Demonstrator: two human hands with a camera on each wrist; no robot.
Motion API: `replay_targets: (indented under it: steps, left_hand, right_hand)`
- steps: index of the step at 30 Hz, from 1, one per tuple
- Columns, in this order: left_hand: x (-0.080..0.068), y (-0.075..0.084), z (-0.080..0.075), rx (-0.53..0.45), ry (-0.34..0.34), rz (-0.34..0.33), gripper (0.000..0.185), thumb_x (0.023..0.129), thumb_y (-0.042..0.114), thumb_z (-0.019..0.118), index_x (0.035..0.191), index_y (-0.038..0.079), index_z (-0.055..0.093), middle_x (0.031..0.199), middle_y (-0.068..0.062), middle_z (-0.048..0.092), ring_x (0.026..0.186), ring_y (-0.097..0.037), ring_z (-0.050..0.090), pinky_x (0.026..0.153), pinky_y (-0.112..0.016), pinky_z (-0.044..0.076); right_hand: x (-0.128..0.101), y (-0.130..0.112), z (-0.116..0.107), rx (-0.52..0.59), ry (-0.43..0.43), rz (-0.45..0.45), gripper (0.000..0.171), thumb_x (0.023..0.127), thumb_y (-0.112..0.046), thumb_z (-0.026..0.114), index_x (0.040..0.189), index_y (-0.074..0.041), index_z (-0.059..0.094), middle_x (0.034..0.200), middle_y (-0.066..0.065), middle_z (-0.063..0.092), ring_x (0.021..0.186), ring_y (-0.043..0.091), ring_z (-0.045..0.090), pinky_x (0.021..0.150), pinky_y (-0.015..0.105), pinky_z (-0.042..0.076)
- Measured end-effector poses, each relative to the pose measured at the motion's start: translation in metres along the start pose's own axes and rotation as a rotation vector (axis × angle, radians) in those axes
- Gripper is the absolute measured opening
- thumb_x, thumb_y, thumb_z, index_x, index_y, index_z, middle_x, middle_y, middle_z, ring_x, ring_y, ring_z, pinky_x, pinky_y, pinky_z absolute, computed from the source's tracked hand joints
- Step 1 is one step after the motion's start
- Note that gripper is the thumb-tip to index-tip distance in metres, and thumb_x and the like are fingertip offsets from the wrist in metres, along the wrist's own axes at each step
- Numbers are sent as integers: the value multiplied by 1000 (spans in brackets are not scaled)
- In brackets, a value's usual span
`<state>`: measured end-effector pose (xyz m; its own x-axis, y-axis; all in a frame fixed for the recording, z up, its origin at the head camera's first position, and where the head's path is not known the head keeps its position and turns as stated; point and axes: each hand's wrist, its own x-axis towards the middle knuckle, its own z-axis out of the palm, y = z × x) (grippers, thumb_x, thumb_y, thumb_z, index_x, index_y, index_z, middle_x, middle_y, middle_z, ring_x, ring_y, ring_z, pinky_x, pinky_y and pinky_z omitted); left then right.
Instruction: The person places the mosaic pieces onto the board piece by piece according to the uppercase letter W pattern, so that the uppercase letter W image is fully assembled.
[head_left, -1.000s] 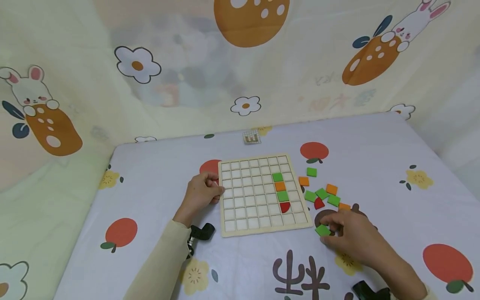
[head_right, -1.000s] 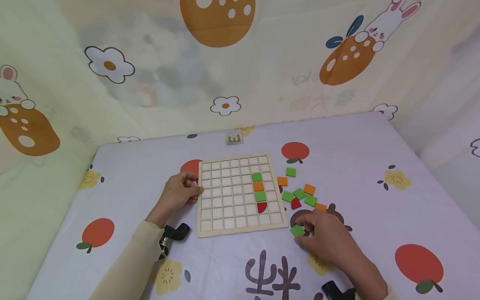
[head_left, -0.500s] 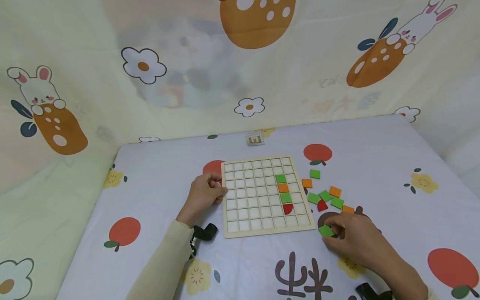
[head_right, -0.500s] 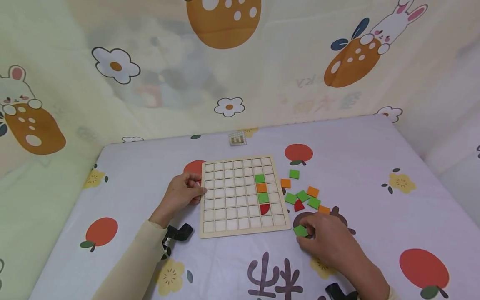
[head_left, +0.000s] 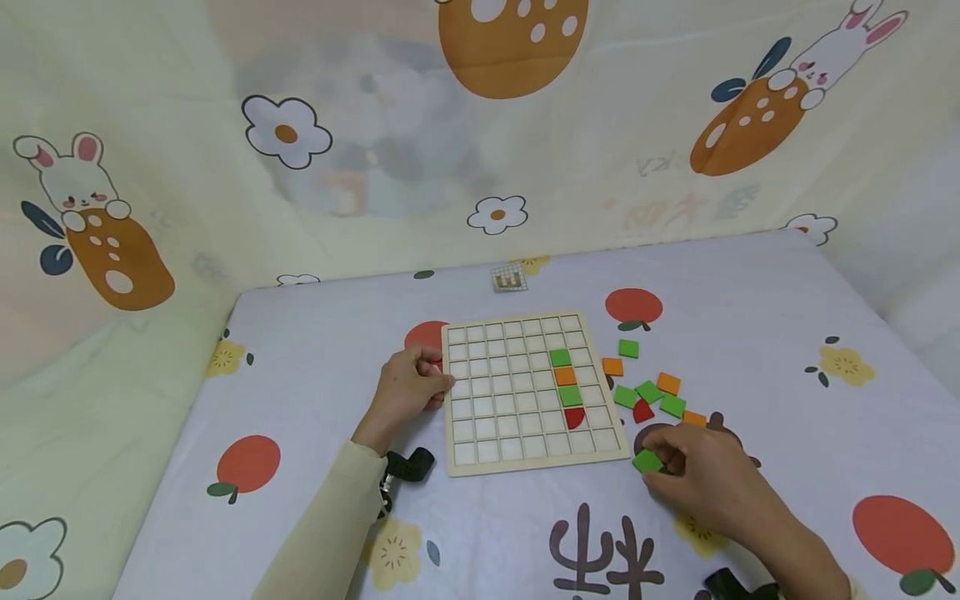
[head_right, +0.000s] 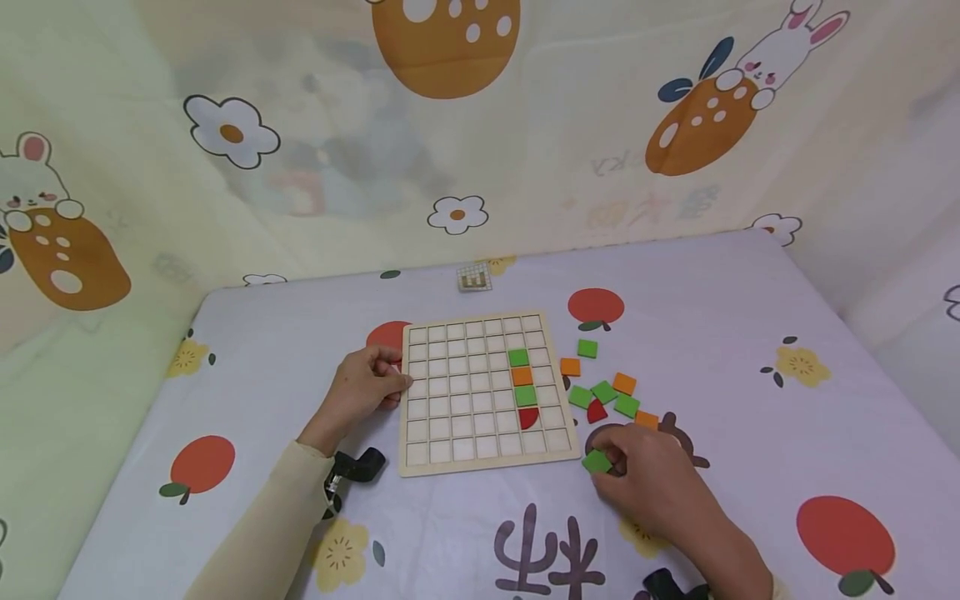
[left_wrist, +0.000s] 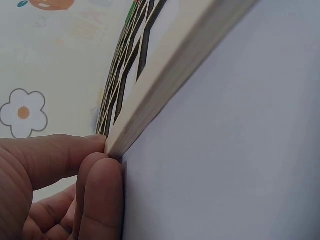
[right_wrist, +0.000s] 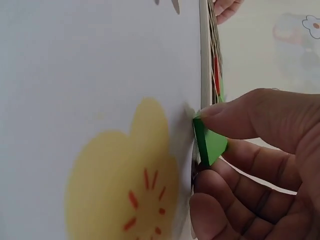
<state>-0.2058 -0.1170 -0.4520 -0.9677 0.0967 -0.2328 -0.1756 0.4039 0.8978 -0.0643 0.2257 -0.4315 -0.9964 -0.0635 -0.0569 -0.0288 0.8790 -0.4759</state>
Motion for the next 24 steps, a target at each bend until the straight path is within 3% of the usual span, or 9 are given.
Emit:
replay_targets:
  steps: [5,12,16,20,24]
  left_hand:
    - [-1,1,0,-7,-4,-10,37,81,7,78,113,5,59,83,-11,59,64,-18,64,58,-28,57]
    - [0,0,0,-5,-1,-12,37,81,7,78,113,5,59,83,-11,59,63,-18,64,58,-28,57]
    - [0,0,0,-5,-2,-12,37,81,7,78,113,6,59,83,-11,59,64,-18,64,59,-28,57]
    - [0,1,0,0,0,-9,37,81,7,78,113,6,59,84,-11,59,64,-18,64,59,-28,57]
    - [0,1,0,6,1,-8,37,82,7,77,113,5,59,84,-11,59,64,-18,64,59,-28,57]
  right_hand:
    - [-1,1,0,37,7,19,24,71,-14,85,90,-17,71,68,-10,57,66,10,51,55,20,45]
    - [-3,7,-1,109,29,-31,30,75,-10,82,102,-20,74,72,-11,61,62,5,52,54,20,45]
    - [-3,11,-3,156,-2,-23,27,76,-8,81,97,-23,75,77,-10,65,62,5,53,55,20,46]
    - [-3,10,-6,174,-63,12,31,73,-4,79,101,-19,75,81,-7,65,64,8,54,56,20,47]
    - [-2,9,-9,164,-102,-8,33,71,-1,78,101,-15,74,80,-5,63,65,9,54,56,21,48]
